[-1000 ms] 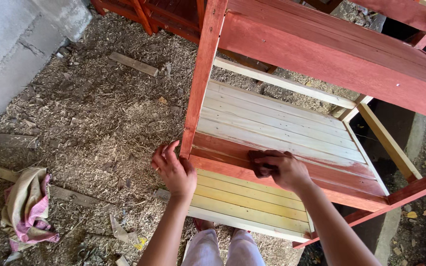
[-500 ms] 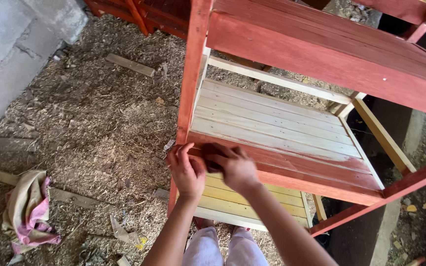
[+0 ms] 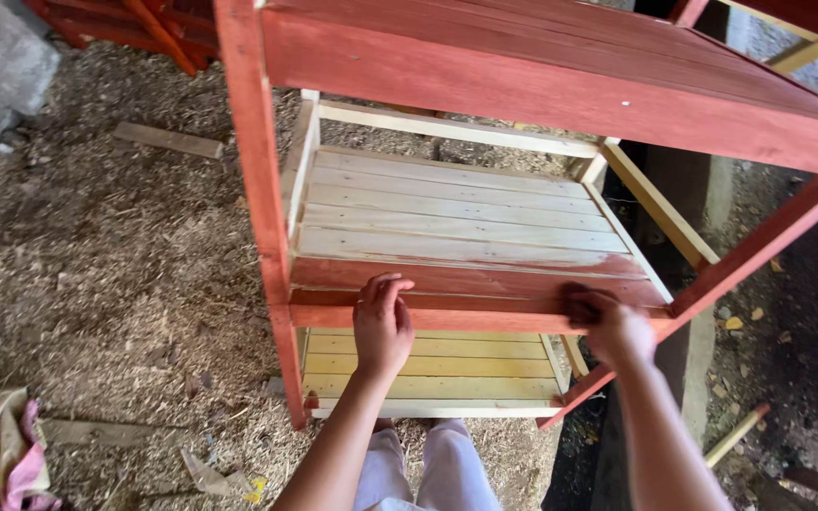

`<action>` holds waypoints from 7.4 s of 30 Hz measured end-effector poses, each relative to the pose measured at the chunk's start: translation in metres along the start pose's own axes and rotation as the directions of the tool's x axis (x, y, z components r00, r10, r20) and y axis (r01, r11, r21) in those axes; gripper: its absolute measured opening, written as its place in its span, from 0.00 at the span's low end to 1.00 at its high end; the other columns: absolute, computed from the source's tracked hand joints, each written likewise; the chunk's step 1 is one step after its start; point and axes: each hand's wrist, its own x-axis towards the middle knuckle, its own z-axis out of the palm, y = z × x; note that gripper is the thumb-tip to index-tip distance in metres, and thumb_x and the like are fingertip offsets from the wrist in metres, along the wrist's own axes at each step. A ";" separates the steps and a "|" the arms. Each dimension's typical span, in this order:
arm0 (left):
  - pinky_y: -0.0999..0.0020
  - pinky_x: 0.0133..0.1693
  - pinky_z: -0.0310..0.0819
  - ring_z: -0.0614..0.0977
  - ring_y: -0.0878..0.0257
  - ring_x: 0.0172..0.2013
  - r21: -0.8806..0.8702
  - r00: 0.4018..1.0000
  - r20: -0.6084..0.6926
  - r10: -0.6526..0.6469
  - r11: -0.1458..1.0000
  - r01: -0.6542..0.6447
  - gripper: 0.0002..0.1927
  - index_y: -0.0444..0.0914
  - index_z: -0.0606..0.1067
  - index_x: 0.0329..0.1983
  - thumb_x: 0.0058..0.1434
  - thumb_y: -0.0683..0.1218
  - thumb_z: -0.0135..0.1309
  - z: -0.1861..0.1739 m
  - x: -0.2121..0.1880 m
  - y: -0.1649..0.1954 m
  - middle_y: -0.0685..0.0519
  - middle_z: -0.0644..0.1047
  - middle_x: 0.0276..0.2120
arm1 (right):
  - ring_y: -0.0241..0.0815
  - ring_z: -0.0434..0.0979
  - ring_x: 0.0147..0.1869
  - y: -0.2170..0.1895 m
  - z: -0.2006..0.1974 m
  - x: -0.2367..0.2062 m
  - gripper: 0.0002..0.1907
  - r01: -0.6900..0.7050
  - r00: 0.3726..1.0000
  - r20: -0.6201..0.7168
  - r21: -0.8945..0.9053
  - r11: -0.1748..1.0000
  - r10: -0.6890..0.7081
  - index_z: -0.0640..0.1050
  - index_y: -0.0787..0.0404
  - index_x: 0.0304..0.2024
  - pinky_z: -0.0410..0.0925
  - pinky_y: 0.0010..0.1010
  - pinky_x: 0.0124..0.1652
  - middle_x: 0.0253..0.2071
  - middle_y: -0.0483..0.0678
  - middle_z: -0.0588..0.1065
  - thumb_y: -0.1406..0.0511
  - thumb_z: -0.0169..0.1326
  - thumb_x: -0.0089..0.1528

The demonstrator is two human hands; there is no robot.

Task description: The person wipes red wood stain onto an unfinished wooden shelf unit using a cloth, working over the frame edges and shelf boards and moving around the piece to reach different sides. At the end they dip and squeeze the cloth in a bowl of stain to reload it.

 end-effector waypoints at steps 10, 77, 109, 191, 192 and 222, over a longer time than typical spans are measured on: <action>0.54 0.57 0.74 0.81 0.48 0.52 -0.123 0.981 -0.192 0.040 0.990 -0.065 0.16 0.35 0.73 0.49 0.61 0.30 0.43 -0.041 0.034 0.020 0.44 0.78 0.49 | 0.54 0.70 0.66 -0.304 0.019 -0.076 0.19 0.794 0.608 -0.003 0.019 0.608 -0.794 0.76 0.49 0.54 0.75 0.46 0.46 0.60 0.46 0.72 0.56 0.51 0.62; 0.65 0.48 0.77 0.79 0.55 0.45 0.017 0.811 -0.557 -0.177 0.974 0.225 0.20 0.33 0.71 0.51 0.60 0.25 0.40 -0.073 0.002 -0.048 0.46 0.73 0.47 | 0.50 0.68 0.68 -0.405 0.020 -0.065 0.18 0.941 0.334 0.060 0.033 0.337 -0.941 0.79 0.45 0.52 0.70 0.53 0.58 0.65 0.42 0.70 0.50 0.60 0.62; 0.57 0.55 0.77 0.80 0.47 0.53 0.252 0.927 -0.367 0.082 0.968 0.014 0.24 0.38 0.74 0.54 0.55 0.30 0.44 -0.033 0.059 -0.084 0.47 0.77 0.51 | 0.44 0.78 0.53 -0.294 -0.006 0.075 0.27 0.230 0.352 0.274 0.902 0.366 -0.895 0.80 0.60 0.56 0.71 0.36 0.53 0.52 0.52 0.81 0.71 0.49 0.53; 0.51 0.61 0.69 0.73 0.41 0.62 0.431 0.971 -0.235 -0.048 0.890 0.148 0.26 0.38 0.68 0.57 0.53 0.32 0.46 -0.033 0.070 -0.094 0.42 0.72 0.61 | 0.49 0.80 0.49 -0.235 0.010 0.089 0.28 0.860 0.497 0.180 0.028 0.509 -0.849 0.77 0.48 0.53 0.72 0.43 0.48 0.47 0.47 0.80 0.54 0.69 0.51; 0.53 0.60 0.70 0.74 0.42 0.61 0.444 0.973 -0.225 -0.057 0.882 0.155 0.25 0.39 0.68 0.56 0.54 0.32 0.46 -0.032 0.071 -0.091 0.43 0.73 0.60 | 0.48 0.80 0.49 -0.205 0.009 0.101 0.27 0.868 0.488 0.137 0.030 0.496 -0.862 0.77 0.47 0.53 0.72 0.44 0.48 0.47 0.47 0.80 0.58 0.68 0.51; 0.24 0.69 0.42 0.67 0.41 0.67 0.414 0.996 -0.086 -0.009 0.909 0.044 0.28 0.39 0.63 0.60 0.54 0.37 0.49 0.097 0.037 -0.006 0.43 0.62 0.68 | 0.49 0.69 0.64 -0.153 0.003 0.099 0.21 0.845 0.518 0.165 0.051 0.532 -0.839 0.78 0.41 0.54 0.63 0.50 0.59 0.56 0.43 0.75 0.53 0.61 0.57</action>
